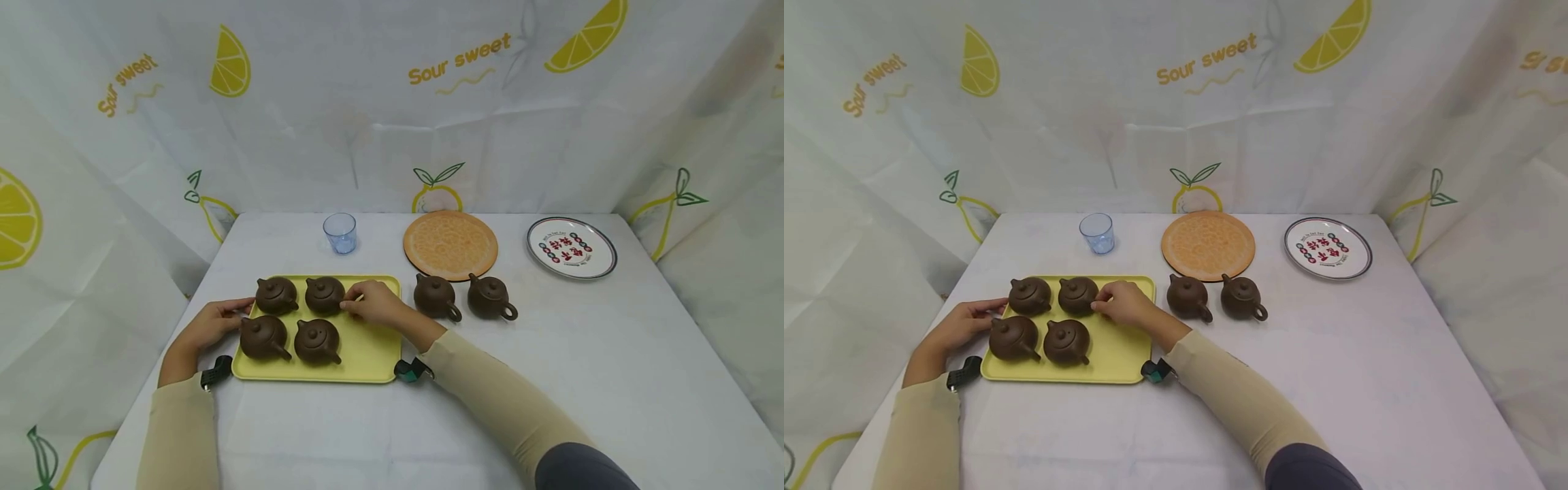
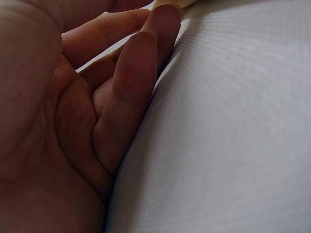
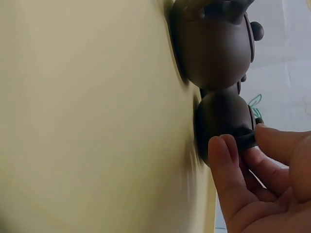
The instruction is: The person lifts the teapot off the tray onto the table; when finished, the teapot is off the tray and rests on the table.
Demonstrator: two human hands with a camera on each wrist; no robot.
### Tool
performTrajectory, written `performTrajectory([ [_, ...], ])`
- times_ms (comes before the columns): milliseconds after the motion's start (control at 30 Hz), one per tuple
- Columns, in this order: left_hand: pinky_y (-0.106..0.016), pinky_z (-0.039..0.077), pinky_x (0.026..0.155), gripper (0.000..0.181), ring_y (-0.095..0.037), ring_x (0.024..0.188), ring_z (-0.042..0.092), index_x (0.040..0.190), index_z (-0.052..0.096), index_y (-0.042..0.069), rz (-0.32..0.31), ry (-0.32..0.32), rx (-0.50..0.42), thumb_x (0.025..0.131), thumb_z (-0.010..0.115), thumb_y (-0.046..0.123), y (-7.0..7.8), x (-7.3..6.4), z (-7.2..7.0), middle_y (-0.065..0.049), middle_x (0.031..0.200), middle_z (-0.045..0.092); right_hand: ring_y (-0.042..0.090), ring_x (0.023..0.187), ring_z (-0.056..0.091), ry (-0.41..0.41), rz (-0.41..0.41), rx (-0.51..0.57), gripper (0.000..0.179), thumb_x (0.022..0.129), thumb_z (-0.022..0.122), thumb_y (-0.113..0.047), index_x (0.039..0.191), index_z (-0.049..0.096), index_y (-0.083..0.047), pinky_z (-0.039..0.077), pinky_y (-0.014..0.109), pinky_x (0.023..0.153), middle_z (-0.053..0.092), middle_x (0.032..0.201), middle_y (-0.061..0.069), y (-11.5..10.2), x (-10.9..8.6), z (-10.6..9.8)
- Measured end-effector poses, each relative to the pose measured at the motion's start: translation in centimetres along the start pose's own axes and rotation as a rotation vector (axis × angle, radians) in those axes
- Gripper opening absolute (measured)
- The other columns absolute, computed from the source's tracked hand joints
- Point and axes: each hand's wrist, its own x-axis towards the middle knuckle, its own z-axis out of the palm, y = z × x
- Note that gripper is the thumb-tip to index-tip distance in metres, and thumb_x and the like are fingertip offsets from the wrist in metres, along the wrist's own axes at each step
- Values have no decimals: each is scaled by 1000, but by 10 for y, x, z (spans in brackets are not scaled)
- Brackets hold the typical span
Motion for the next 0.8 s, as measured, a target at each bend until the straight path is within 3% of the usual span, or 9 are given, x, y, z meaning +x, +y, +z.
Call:
performTrajectory([
  [300, -17, 45, 72, 49, -5, 82, 56, 131, 54, -11, 1, 17, -8, 83, 58, -8, -4, -4, 3, -15, 104, 64, 12, 71, 63, -2, 31, 76, 17, 95, 65, -26, 94, 72, -11, 49, 26, 61, 67, 82, -2, 1, 2, 5],
  [500, -16, 44, 74, 49, -5, 84, 55, 133, 54, -9, -9, 14, 5, 84, 57, -6, -6, -3, 3, -18, 109, 63, 15, 73, 65, 37, 67, 147, 16, 95, 65, -22, 89, 70, -8, 50, 27, 62, 67, 82, 3, 3, -7, 2],
  [633, -15, 42, 77, 50, -2, 89, 55, 134, 54, -6, -13, 10, 33, 85, 59, -4, -4, -2, 2, -19, 112, 64, 15, 76, 67, 71, 81, 216, 16, 95, 64, -21, 90, 69, -6, 53, 29, 67, 67, 87, 5, 3, -19, -9],
  [800, -14, 42, 79, 50, -1, 91, 55, 134, 56, -4, -23, 17, 55, 84, 60, -3, 0, -1, 0, -16, 111, 65, 15, 81, 67, 130, 83, 220, 15, 95, 64, -21, 94, 68, -7, 54, 34, 75, 68, 95, 9, -2, -39, -36],
])
